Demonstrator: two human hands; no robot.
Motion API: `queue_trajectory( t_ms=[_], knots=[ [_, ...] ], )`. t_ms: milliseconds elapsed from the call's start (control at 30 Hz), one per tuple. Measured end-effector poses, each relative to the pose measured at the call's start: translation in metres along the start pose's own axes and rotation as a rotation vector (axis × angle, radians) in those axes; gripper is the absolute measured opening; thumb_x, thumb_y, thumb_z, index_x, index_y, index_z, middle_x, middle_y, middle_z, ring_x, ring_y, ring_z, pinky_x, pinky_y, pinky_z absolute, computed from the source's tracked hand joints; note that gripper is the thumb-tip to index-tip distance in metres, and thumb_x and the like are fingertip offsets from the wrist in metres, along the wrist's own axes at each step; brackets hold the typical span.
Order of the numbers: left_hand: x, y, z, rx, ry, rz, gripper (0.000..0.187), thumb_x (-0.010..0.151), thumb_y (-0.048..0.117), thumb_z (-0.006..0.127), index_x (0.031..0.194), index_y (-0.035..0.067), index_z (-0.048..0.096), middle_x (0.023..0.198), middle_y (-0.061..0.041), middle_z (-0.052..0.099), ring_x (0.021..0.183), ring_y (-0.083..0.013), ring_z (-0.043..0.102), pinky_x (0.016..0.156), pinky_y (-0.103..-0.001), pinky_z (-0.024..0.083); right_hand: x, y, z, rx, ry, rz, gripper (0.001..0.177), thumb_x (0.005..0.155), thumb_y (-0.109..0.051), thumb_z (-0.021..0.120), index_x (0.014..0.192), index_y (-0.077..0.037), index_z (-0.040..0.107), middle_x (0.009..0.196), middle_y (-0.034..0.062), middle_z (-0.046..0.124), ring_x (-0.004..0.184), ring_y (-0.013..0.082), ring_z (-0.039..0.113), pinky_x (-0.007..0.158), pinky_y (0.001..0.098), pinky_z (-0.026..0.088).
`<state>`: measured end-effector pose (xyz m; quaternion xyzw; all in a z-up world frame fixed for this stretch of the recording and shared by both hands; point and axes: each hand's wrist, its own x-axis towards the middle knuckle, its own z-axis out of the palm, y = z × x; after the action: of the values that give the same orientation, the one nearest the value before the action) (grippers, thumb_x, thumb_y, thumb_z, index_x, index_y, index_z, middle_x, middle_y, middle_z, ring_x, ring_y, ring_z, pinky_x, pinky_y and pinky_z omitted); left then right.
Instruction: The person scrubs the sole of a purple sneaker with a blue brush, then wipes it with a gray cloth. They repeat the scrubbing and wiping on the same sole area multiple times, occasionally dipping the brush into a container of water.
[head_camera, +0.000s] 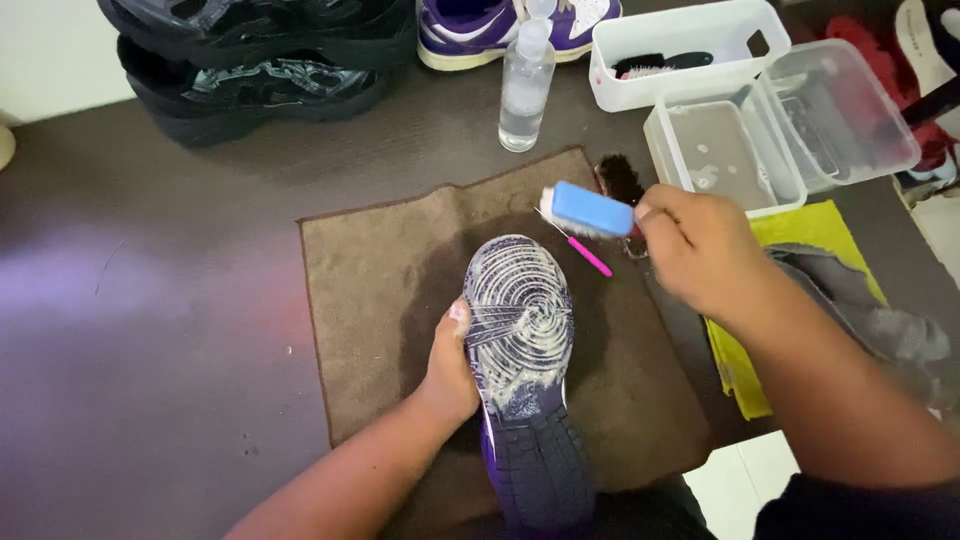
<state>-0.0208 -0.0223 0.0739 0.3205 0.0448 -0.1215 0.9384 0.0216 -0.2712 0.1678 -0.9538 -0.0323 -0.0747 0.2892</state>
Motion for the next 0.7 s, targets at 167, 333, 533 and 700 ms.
queue_trajectory(
  t_ms=[167, 333, 533, 700],
  knots=[
    [-0.002, -0.003, -0.002, -0.031, 0.029, -0.034, 0.055, 0.099, 0.040, 0.051, 0.133, -0.002, 0.061, 0.113, -0.030, 0.071, 0.097, -0.0396, 0.073, 0.091, -0.061, 0.057, 0.004, -0.037, 0.014, -0.310, -0.039, -0.112, 0.022, 0.092, -0.019, 0.064, 0.107, -0.007, 0.073, 0.088, 0.0202, 0.072, 0.091, 0.0417, 0.072, 0.082, 0.0529, 0.056],
    [0.001, 0.001, -0.015, -0.004, 0.150, -0.173, 0.060, 0.093, 0.053, 0.056, 0.127, 0.006, 0.067, 0.115, -0.023, 0.073, 0.101, -0.0346, 0.072, 0.096, -0.056, 0.057, -0.002, -0.018, 0.052, -0.615, 0.006, -0.397, 0.035, 0.096, -0.019, 0.059, 0.128, -0.010, 0.070, 0.093, 0.0071, 0.071, 0.080, 0.0258, 0.071, 0.066, 0.0359, 0.057],
    [0.006, -0.006, -0.021, -0.054, 0.441, -0.239, 0.070, 0.080, 0.053, 0.067, 0.131, 0.005, 0.065, 0.120, -0.025, 0.070, 0.108, -0.0437, 0.068, 0.100, -0.062, 0.052, -0.020, 0.010, 0.086, -0.645, 0.193, -0.641, 0.035, 0.087, -0.022, 0.067, 0.119, -0.010, 0.073, 0.097, 0.0070, 0.066, 0.087, 0.0284, 0.060, 0.075, 0.0443, 0.044],
    [0.008, -0.001, -0.034, -0.058, 0.477, -0.289, 0.076, 0.080, 0.062, 0.063, 0.139, 0.014, 0.062, 0.131, -0.019, 0.067, 0.119, -0.0397, 0.065, 0.109, -0.060, 0.047, -0.037, 0.000, 0.053, -0.559, 0.295, -0.657, 0.030, 0.088, -0.031, 0.069, 0.111, -0.012, 0.073, 0.099, 0.0068, 0.064, 0.085, 0.0285, 0.056, 0.073, 0.0445, 0.038]
  ],
)
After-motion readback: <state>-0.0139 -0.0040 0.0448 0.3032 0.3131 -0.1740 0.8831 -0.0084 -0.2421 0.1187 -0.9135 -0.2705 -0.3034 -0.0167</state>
